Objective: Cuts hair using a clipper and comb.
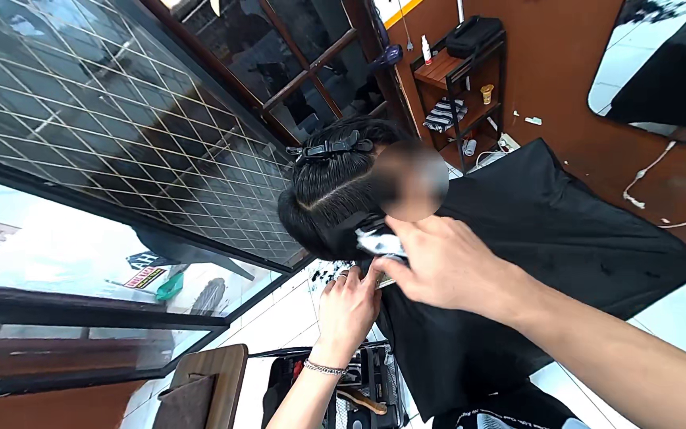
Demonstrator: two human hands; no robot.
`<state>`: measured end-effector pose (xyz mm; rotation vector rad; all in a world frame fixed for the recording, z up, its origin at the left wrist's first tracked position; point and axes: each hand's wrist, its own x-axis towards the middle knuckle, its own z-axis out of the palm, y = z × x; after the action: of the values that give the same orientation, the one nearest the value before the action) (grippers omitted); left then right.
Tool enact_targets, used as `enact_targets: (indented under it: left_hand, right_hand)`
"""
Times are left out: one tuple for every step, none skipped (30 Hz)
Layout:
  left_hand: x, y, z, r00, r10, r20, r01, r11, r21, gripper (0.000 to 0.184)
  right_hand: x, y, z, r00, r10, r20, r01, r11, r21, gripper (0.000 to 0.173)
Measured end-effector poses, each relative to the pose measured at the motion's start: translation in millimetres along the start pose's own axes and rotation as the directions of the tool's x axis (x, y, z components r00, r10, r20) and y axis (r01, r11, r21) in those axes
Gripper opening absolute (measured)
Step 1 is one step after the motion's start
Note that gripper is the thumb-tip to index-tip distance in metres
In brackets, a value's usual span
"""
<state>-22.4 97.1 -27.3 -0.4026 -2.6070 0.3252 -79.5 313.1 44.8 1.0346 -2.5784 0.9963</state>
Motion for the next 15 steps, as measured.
enact_targets:
  left_hand:
    - [-1.5, 0.2, -1.2, 1.0, 0.002, 0.001, -0.002, 0.999, -0.036, 0.03]
    - [-3.2, 0.7, -5.8, 0.999, 0.001, 0.033, 0.003, 0.995, -0.102, 0.035]
    - [-5.1, 1.3, -14.2, 0.994, -0.012, 0.108, 0.034, 0.979, -0.202, 0.047]
    - [-7.4, 1.2, -25.6, 0.973, -0.04, 0.225, 0.115, 0.937, -0.329, 0.056]
    - [-10.5, -0.9, -37.3, 0.932, -0.06, 0.358, 0.234, 0.854, -0.465, 0.056]
    - [-14.4, -5.3, -45.7, 0.903, -0.064, 0.425, 0.33, 0.737, -0.589, 0.047]
    - [-17.1, -10.1, -52.3, 0.907, -0.077, 0.415, 0.372, 0.61, -0.7, 0.035]
    - [-15.1, -13.5, -61.3, 0.925, -0.111, 0.363, 0.368, 0.495, -0.787, 0.027]
    - [-7.8, -15.7, -72.9, 0.948, -0.165, 0.273, 0.318, 0.434, -0.843, 0.021]
    - [2.4, -17.1, -84.5, 0.959, -0.232, 0.162, 0.252, 0.444, -0.86, 0.016]
    - [14.6, -18.8, -93.9, 0.956, -0.291, 0.042, 0.195, 0.518, -0.833, 0.013]
    - [27.1, -21.6, -99.2, 0.946, -0.318, -0.067, 0.158, 0.629, -0.761, 0.016]
    - [37.5, -24.1, -100.3, 0.936, -0.32, -0.143, 0.154, 0.741, -0.654, 0.021]
    - [44.7, -25.0, -98.3, 0.933, -0.313, -0.177, 0.178, 0.83, -0.529, 0.025]
    - [49.3, -23.6, -95.0, 0.939, -0.293, -0.179, 0.198, 0.888, -0.415, 0.027]
  right_hand:
    - [-0.9, 0.8, 1.7, 0.997, -0.078, -0.001, 0.078, 0.995, 0.056, 0.045]
    - [-3.6, 4.1, 0.5, 0.993, -0.12, -0.003, 0.119, 0.985, 0.128, 0.045]
    - [-8.2, 9.1, -4.3, 0.994, -0.105, -0.01, 0.105, 0.97, 0.221, 0.043]
    - [-14.3, 16.4, -11.6, 0.998, -0.058, -0.039, 0.067, 0.946, 0.316, 0.041]
    - [-21.2, 26.1, -20.0, 0.995, 0.007, -0.095, 0.032, 0.914, 0.404, 0.038]
    - [-27.4, 37.4, -28.4, 0.983, 0.083, -0.166, 0.008, 0.877, 0.481, 0.034]
    - [-32.5, 49.9, -35.0, 0.958, 0.151, -0.242, 0.007, 0.836, 0.549, 0.032]
    - [-36.6, 62.9, -39.9, 0.93, 0.204, -0.305, 0.026, 0.792, 0.609, 0.03]
    - [-39.5, 74.9, -42.1, 0.903, 0.246, -0.352, 0.054, 0.747, 0.662, 0.029]
    - [-42.7, 83.0, -41.7, 0.888, 0.275, -0.37, 0.074, 0.707, 0.704, 0.027]
    - [-45.7, 85.9, -39.7, 0.883, 0.292, -0.367, 0.082, 0.674, 0.734, 0.026]
    - [-47.8, 84.2, -36.9, 0.885, 0.305, -0.353, 0.074, 0.655, 0.752, 0.024]
    - [-49.8, 81.2, -32.8, 0.891, 0.306, -0.334, 0.064, 0.644, 0.762, 0.023]
    - [-51.3, 79.0, -26.8, 0.899, 0.302, -0.317, 0.057, 0.637, 0.769, 0.024]
    - [-52.3, 78.1, -19.9, 0.908, 0.298, -0.295, 0.046, 0.629, 0.776, 0.025]
